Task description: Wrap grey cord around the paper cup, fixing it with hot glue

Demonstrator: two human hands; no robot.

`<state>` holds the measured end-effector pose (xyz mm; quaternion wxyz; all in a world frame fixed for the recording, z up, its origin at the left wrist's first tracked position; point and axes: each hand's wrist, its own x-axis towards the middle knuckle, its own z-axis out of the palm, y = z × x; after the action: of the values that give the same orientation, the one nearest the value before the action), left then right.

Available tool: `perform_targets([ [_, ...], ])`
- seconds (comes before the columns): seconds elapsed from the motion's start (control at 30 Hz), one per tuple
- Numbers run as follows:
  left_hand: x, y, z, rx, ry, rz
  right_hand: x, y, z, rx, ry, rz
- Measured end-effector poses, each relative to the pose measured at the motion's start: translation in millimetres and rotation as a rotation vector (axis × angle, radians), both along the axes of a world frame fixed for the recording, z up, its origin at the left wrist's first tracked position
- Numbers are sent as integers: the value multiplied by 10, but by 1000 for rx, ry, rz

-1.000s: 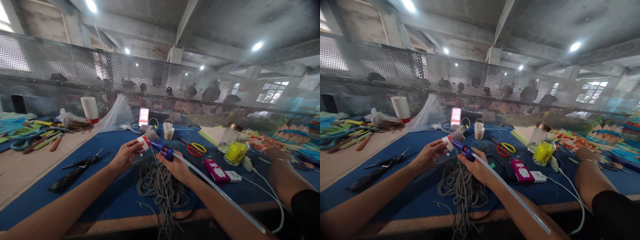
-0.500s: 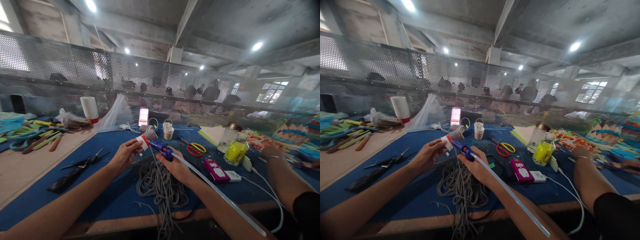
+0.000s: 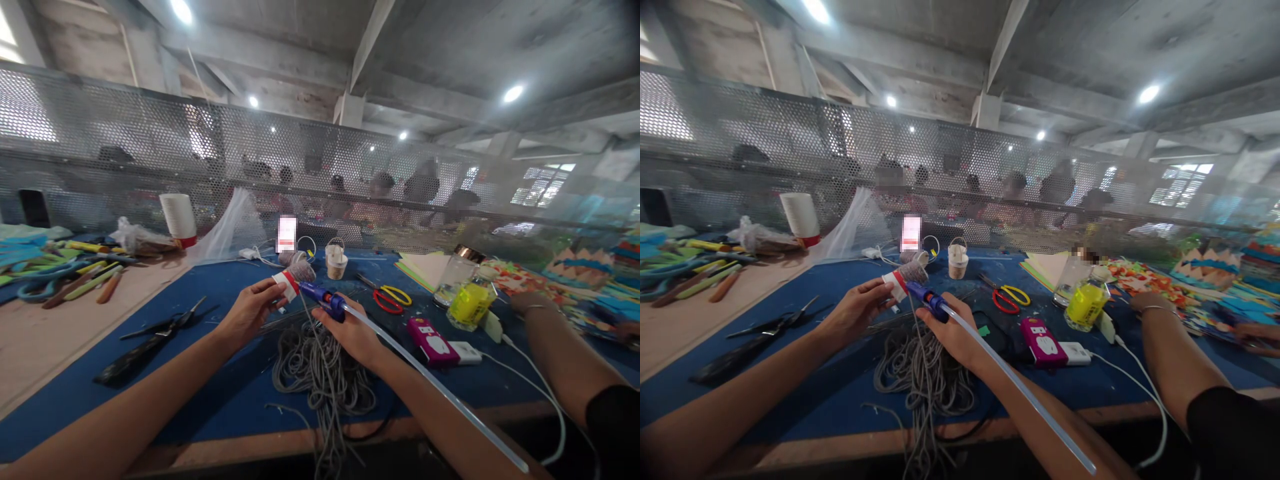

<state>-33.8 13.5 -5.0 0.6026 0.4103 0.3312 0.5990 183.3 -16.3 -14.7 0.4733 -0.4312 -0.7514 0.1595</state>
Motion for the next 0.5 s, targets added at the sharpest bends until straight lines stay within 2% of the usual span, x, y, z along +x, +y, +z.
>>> perform_targets([
  [0.5, -7, 8, -16, 1, -4, -5, 2, -17, 9, -2, 3, -20],
])
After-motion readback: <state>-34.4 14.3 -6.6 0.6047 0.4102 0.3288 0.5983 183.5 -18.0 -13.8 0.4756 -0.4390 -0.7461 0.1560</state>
